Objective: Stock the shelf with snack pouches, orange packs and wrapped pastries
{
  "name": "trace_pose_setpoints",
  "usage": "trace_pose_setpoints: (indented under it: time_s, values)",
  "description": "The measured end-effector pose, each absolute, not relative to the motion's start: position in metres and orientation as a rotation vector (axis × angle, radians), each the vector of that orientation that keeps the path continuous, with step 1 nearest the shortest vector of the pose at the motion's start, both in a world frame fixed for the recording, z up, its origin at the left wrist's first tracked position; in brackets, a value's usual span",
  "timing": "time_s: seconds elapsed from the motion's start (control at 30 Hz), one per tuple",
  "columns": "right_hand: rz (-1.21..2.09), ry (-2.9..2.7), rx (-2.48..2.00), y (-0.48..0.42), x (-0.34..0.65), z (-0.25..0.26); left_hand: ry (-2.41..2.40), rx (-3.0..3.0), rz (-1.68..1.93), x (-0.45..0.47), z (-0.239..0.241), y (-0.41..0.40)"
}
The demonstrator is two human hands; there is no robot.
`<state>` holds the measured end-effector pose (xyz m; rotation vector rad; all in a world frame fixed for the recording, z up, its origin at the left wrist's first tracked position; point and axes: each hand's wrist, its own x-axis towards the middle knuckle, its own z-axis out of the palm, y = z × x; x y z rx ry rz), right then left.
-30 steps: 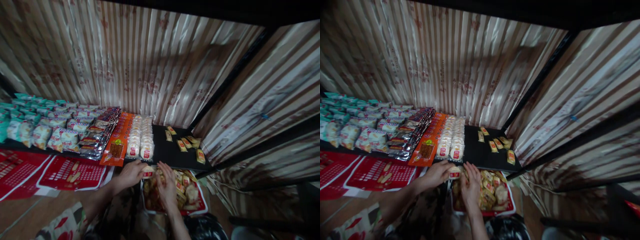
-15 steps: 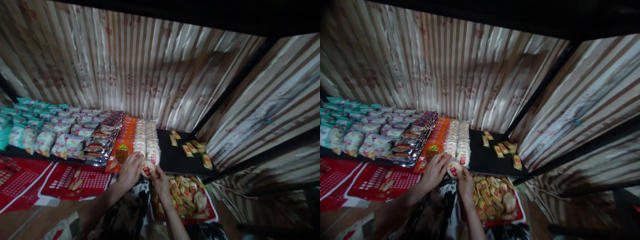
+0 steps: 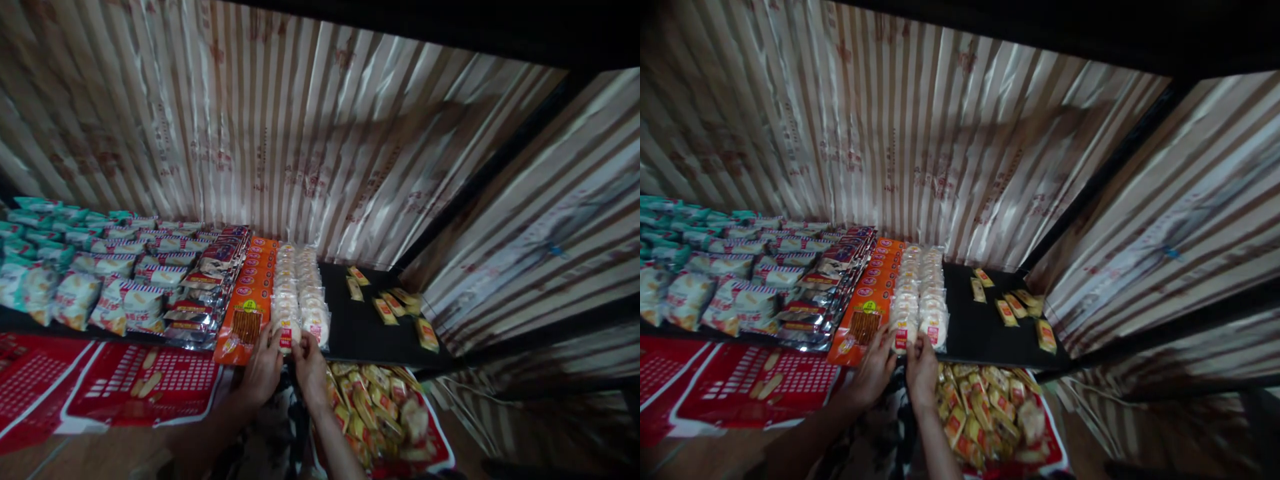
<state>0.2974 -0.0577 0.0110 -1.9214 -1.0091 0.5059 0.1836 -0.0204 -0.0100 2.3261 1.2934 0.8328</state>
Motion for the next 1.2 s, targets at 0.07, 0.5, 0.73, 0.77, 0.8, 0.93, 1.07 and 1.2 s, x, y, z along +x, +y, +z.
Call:
trace_pose_setpoints:
  time_s: [0.07, 0.5, 0.73, 0.77, 0.8, 0.93, 1.07, 1.2]
  values:
    - [0.37, -1.122, -2.099, -0.058, 0.298, 0.012, 1.301, 2.375, 0.863, 0.186, -0.016, -0.019]
    - [0.027, -1.419, -2.104, -0.045, 0.311, -0.001, 1.375, 2.363, 0.975, 0.205, -0.025, -0.006]
    - [-0.181, -1.408, -1.979, -0.052, 0.327, -0.009, 1.402, 2.456, 1.149, 0.208, -0.027, -0.007]
    - [-0.24, -1.361, -1.989, -0.055, 0.332, -0.012, 1.392, 2.454, 1.17, 0.207, -0.027, -0.008]
    - [-0.28, -1.303, -2.015, -0.058, 0.337, -0.015, 1.382, 2.448, 1.19, 0.207, -0.028, -0.009]
    - [-0.217, -1.22, -2.064, -0.061, 0.358, -0.024, 1.358, 2.422, 1.196, 0.208, -0.033, -0.01]
    - [-0.051, -1.293, -1.992, -0.054, 0.366, -0.023, 1.399, 2.417, 1.179, 0.212, -0.037, -0.009]
    - [-0.005, -1.28, -1.983, -0.051, 0.366, -0.018, 1.417, 2.408, 1.177, 0.216, -0.035, -0.01]
